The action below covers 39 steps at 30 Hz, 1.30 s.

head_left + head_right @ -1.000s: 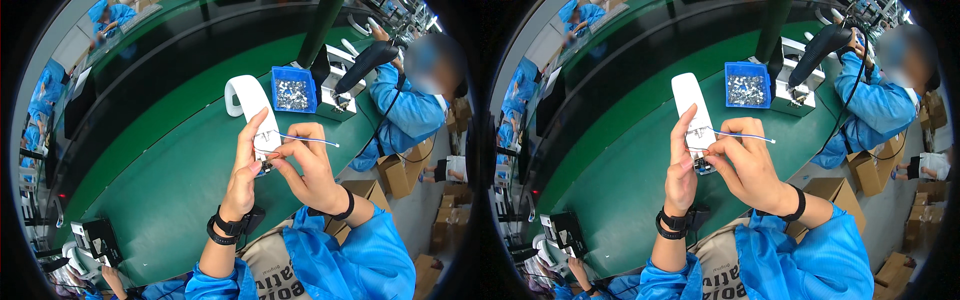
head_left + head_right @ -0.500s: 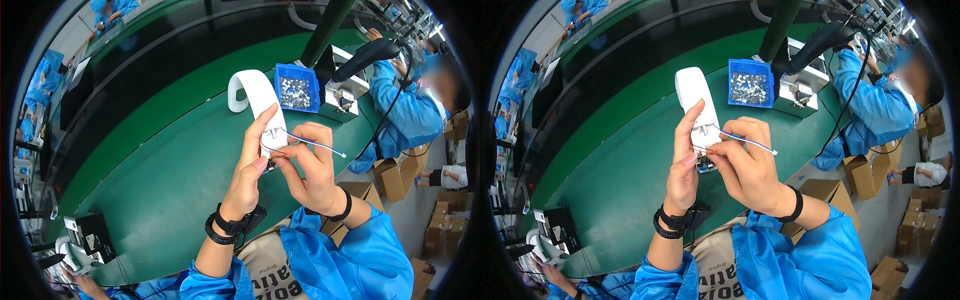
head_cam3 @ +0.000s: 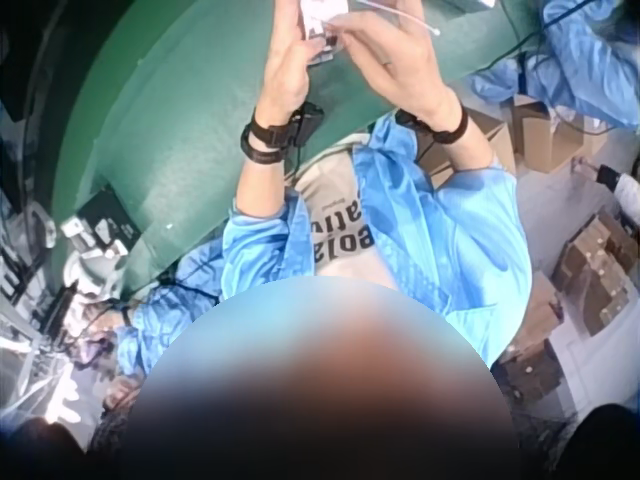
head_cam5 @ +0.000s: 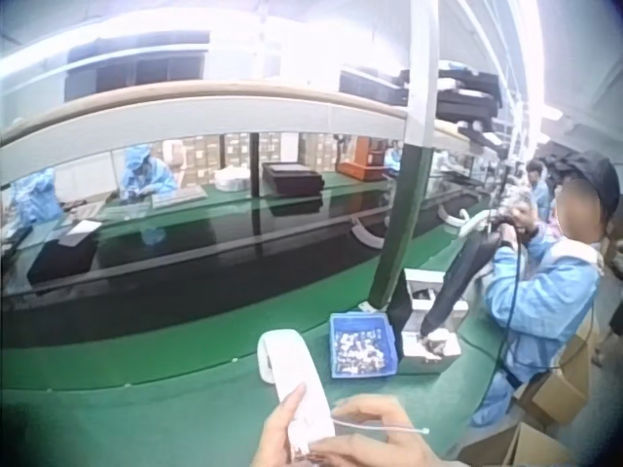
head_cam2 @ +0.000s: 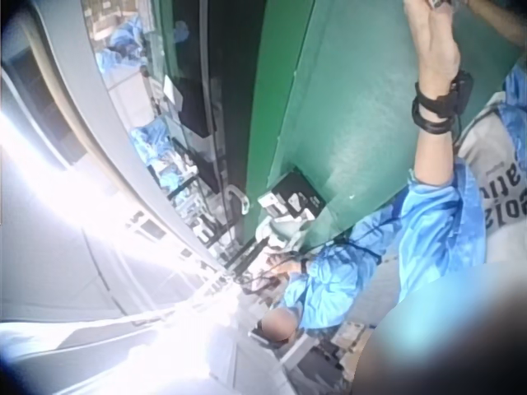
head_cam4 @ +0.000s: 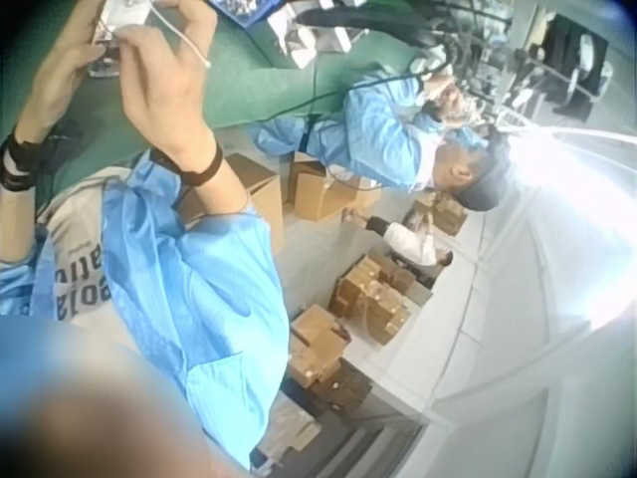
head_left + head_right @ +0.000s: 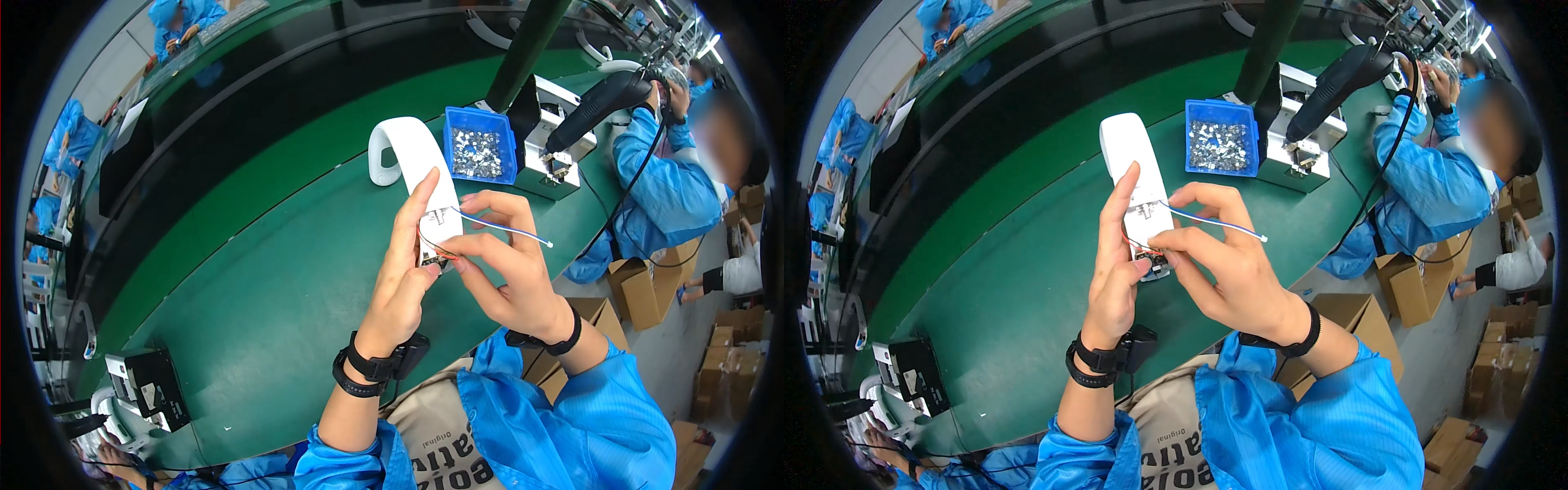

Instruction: Assembling components of a white curved headset-like device on a manufacturing line.

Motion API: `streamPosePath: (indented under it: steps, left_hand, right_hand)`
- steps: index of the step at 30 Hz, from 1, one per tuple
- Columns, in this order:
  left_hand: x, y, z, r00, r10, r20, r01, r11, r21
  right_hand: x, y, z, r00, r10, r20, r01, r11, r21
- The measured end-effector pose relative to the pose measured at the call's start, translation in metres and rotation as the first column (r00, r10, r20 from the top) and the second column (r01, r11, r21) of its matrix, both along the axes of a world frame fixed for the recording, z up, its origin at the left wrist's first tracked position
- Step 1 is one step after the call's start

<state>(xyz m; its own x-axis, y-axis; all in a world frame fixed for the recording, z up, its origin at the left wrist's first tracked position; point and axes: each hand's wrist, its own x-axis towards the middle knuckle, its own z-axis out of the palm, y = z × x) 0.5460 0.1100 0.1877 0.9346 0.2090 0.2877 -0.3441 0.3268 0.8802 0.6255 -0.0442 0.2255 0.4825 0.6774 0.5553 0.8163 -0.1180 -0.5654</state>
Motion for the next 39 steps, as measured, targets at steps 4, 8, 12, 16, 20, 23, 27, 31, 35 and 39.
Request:
streamPosePath:
  steps: [4,8,12,16,20,23,27,31,35,39]
  left_hand:
    - [-0.001,0.000,0.002,0.999,0.024,-0.024,-0.023,0.999,0.037]
    - [0.000,0.000,-0.004,0.999,0.030,-0.043,-0.027,0.997,0.071]
    - [0.000,-0.004,-0.002,0.998,0.035,-0.053,-0.033,0.999,0.030]
    - [0.002,-0.005,-0.009,0.998,0.056,-0.034,-0.054,0.997,0.055]
    - [0.005,-0.009,-0.005,0.982,0.184,-0.034,-0.179,0.977,0.113]
    - [0.006,-0.012,-0.007,0.977,0.215,0.018,-0.215,0.968,0.130]
    - [0.008,-0.015,-0.005,0.966,0.258,0.038,-0.260,0.951,0.168]
    - [0.004,-0.015,-0.010,0.984,0.175,0.031,-0.177,0.976,0.123]
    - [0.005,-0.019,-0.007,0.971,0.238,0.032,-0.241,0.961,0.136]
    - [0.000,-0.016,-0.004,0.989,0.148,0.013,-0.149,0.988,0.047]
  right_hand:
    - [0.001,-0.002,-0.012,0.975,0.081,-0.207,-0.056,0.991,0.124]
    - [0.005,0.010,-0.021,0.548,0.332,-0.768,-0.026,0.924,0.381]
    - [0.007,0.014,-0.006,0.283,0.338,-0.898,-0.072,0.941,0.331]
    - [0.012,0.016,-0.004,0.278,0.272,-0.921,-0.100,0.962,0.254]
    - [0.014,0.020,-0.004,0.292,0.245,-0.924,-0.123,0.968,0.218]
    - [0.013,0.020,-0.007,0.320,0.242,-0.916,-0.114,0.970,0.217]
    - [0.012,0.022,-0.009,0.361,0.255,-0.897,-0.098,0.967,0.235]
    - [0.010,0.021,-0.008,0.358,0.292,-0.887,-0.124,0.956,0.265]
    - [0.009,0.015,-0.018,0.390,0.336,-0.857,-0.126,0.942,0.311]
    - [0.003,-0.005,0.002,0.473,0.217,-0.854,-0.042,0.974,0.225]
